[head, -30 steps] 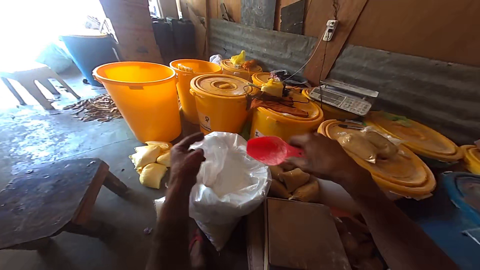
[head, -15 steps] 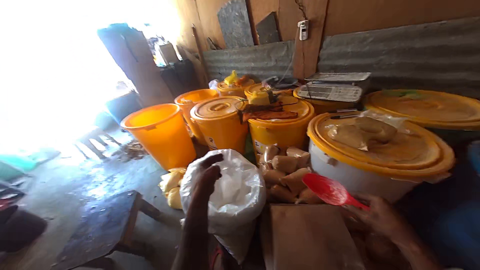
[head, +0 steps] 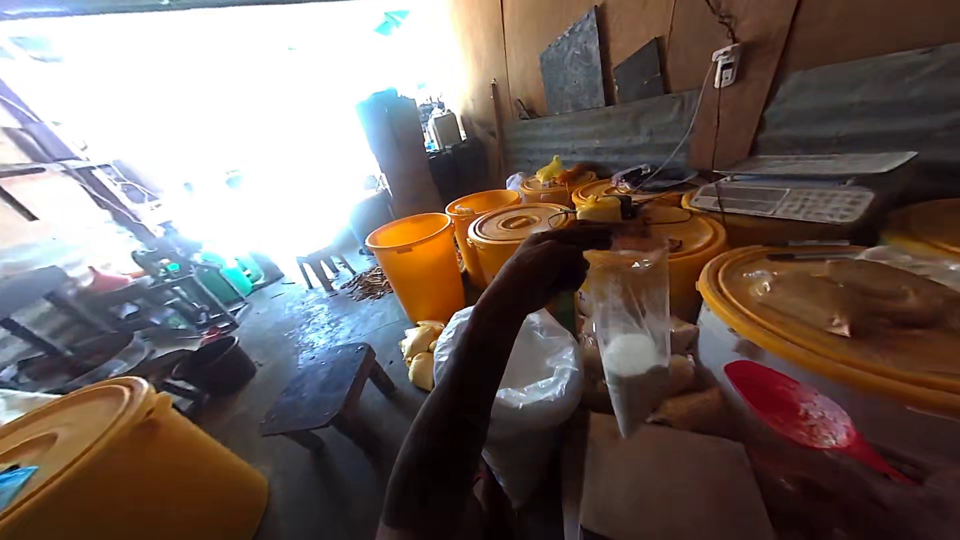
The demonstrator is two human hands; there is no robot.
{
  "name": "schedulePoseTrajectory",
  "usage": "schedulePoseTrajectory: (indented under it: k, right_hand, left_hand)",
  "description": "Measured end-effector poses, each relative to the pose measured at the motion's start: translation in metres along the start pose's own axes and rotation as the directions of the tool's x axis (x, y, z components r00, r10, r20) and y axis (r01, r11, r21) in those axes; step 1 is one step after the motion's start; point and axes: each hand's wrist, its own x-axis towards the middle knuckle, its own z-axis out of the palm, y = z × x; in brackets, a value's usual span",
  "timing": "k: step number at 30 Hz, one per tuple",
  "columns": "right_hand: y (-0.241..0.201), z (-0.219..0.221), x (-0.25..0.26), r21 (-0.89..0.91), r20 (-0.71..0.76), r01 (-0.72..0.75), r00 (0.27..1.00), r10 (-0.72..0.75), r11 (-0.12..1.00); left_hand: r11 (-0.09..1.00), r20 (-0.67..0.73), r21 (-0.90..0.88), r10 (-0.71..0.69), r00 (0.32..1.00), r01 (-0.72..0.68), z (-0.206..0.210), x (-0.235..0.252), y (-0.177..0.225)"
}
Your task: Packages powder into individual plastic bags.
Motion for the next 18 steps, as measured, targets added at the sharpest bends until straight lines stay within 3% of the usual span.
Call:
schedulePoseTrajectory:
  k: [2,3,7,11,14,18]
  right_hand:
    - [0.033,-0.009,0.015,0.067,0.031,0.232,0.972,-0.235,0.970]
    - [0.040,-0.010,0.012,0.100,0.003,0.261,0.965,-0.263,0.960]
    - [0.030,-0.017,0.005,0.116,0.011,0.127,0.992,-0.129,0.985]
    - [0.036,-0.021,0.009,0.143,0.009,0.087,0.996,-0.090,0.986]
    - [0.041,-0.022,0.011,0.148,0.008,0.089,0.996,-0.091,0.985]
    - [0.040,-0.020,0.014,0.174,-0.030,0.116,0.993,-0.112,0.978]
  left_hand:
    - [0.991,-0.006,0.042,-0.123,0.992,0.124,-0.001,0.003,-0.027]
    - [0.983,-0.007,0.056,-0.177,0.984,0.177,0.001,0.002,-0.045]
    - [0.959,0.022,0.098,-0.270,0.963,0.266,0.038,-0.003,-0.080]
    - [0.906,0.098,0.401,-0.189,0.977,0.135,0.090,-0.015,-0.124]
    - [0.734,0.145,0.677,-0.201,0.969,0.051,0.132,-0.028,-0.172]
    - [0.751,0.193,0.659,-0.221,0.956,0.041,0.187,-0.056,-0.219]
